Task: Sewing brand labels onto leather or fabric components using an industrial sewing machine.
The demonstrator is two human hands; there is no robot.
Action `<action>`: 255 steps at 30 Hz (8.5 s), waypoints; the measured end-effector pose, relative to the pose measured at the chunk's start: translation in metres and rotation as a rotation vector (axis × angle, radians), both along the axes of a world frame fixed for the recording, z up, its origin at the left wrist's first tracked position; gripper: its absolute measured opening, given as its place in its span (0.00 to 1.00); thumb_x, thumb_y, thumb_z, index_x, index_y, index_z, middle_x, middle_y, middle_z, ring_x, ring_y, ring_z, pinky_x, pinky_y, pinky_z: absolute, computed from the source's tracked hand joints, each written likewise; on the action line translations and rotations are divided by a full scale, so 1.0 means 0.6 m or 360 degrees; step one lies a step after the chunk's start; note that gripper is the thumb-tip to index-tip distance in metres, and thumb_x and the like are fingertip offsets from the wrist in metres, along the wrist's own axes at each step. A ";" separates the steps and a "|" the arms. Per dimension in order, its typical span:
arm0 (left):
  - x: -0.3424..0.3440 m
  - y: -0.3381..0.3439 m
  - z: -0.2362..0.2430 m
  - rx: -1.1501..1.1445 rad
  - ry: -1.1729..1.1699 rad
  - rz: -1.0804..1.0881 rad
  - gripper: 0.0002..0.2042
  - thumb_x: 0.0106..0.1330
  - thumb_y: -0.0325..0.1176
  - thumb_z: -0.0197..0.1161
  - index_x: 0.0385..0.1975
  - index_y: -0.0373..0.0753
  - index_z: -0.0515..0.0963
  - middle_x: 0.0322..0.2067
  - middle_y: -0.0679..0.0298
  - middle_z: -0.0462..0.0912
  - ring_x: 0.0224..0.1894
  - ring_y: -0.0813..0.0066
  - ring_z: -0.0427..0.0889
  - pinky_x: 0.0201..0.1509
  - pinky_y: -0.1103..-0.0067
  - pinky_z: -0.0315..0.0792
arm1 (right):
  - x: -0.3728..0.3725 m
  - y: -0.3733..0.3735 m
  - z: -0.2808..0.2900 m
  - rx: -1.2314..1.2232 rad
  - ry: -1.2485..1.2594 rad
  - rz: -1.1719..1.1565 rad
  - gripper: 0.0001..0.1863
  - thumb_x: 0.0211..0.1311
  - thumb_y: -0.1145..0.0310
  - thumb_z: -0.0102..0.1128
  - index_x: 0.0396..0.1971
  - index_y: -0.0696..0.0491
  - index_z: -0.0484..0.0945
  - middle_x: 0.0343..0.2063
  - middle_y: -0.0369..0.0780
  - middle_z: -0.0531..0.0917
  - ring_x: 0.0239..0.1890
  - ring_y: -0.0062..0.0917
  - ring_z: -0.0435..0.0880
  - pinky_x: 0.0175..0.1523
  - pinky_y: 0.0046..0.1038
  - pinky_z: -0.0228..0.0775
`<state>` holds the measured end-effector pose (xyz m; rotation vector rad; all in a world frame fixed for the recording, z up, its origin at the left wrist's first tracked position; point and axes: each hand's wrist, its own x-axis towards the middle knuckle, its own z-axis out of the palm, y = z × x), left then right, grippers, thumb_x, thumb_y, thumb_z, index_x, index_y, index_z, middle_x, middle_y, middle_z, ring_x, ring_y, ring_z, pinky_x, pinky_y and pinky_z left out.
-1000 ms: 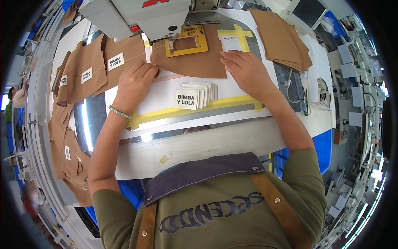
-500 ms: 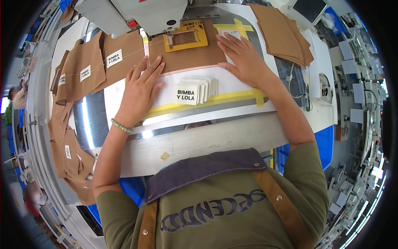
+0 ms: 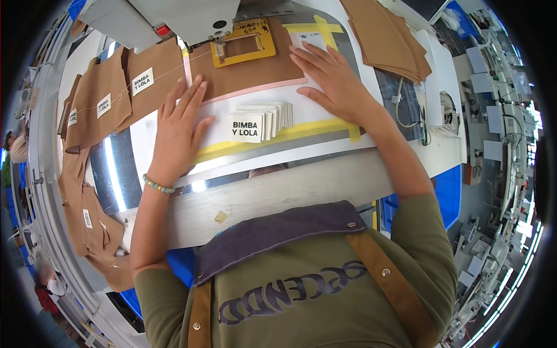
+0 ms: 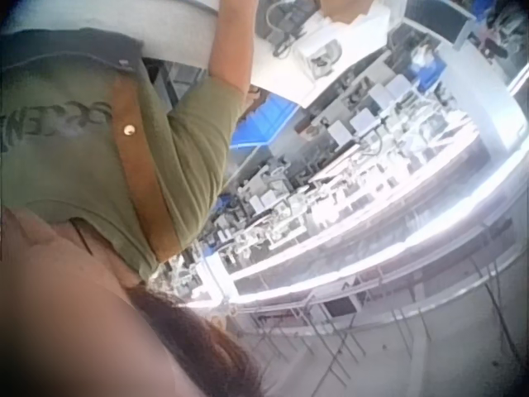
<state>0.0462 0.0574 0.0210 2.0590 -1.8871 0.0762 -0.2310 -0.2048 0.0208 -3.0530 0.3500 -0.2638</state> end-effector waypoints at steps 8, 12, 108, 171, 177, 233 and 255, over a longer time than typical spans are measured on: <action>-0.003 0.010 0.004 0.0088 -0.0051 0.0007 0.31 0.77 0.40 0.65 0.78 0.41 0.70 0.79 0.64 0.70 0.82 0.49 0.62 0.84 0.55 0.57 | -0.023 0.009 0.004 0.0117 -0.0036 0.0141 0.35 0.82 0.46 0.52 0.79 0.50 0.68 0.82 0.37 0.65 0.86 0.36 0.55 0.89 0.50 0.40; 0.001 0.012 0.000 0.0075 0.0005 0.0009 0.30 0.76 0.39 0.67 0.77 0.41 0.72 0.78 0.63 0.72 0.81 0.50 0.64 0.83 0.57 0.58 | -0.025 0.009 0.007 0.0199 0.0014 0.0159 0.35 0.81 0.48 0.53 0.79 0.51 0.68 0.82 0.38 0.66 0.85 0.37 0.56 0.89 0.50 0.39; -0.076 -0.024 0.025 -0.0210 0.0828 -0.0254 0.23 0.65 0.35 0.78 0.58 0.33 0.83 0.51 0.51 0.87 0.52 0.52 0.86 0.57 0.66 0.80 | 0.058 0.118 0.031 0.0493 -0.0647 0.0504 0.11 0.64 0.64 0.76 0.42 0.51 0.87 0.53 0.36 0.89 0.60 0.34 0.85 0.61 0.40 0.77; 0.029 -0.115 -0.002 -0.0087 0.0209 -0.0228 0.29 0.75 0.36 0.68 0.74 0.39 0.74 0.74 0.58 0.77 0.78 0.49 0.67 0.82 0.60 0.64 | 0.130 -0.024 -0.007 -0.0238 -0.0204 0.0299 0.27 0.79 0.54 0.62 0.68 0.54 0.79 0.71 0.35 0.80 0.76 0.32 0.72 0.80 0.43 0.63; 0.044 -0.129 -0.007 -0.0132 0.0221 -0.0260 0.24 0.75 0.33 0.68 0.69 0.35 0.79 0.72 0.59 0.79 0.78 0.50 0.68 0.82 0.61 0.65 | 0.145 -0.024 0.002 -0.0312 -0.0281 0.0335 0.20 0.78 0.54 0.62 0.58 0.52 0.82 0.66 0.37 0.83 0.71 0.32 0.77 0.77 0.43 0.66; -0.099 0.041 0.200 -0.0958 0.0263 -0.1197 0.15 0.64 0.26 0.73 0.51 0.40 0.88 0.39 0.64 0.90 0.32 0.71 0.84 0.34 0.75 0.76 | 0.212 -0.032 0.002 0.0305 -0.0267 0.0331 0.25 0.79 0.52 0.59 0.63 0.54 0.84 0.70 0.43 0.80 0.73 0.40 0.75 0.77 0.41 0.69; 0.084 -0.107 0.028 -0.0030 0.0242 -0.0191 0.28 0.73 0.35 0.70 0.73 0.38 0.76 0.75 0.58 0.75 0.72 0.43 0.69 0.80 0.60 0.63 | 0.074 -0.143 -0.010 0.0548 -0.0882 -0.0323 0.22 0.84 0.53 0.56 0.59 0.53 0.87 0.65 0.44 0.84 0.71 0.39 0.77 0.77 0.38 0.67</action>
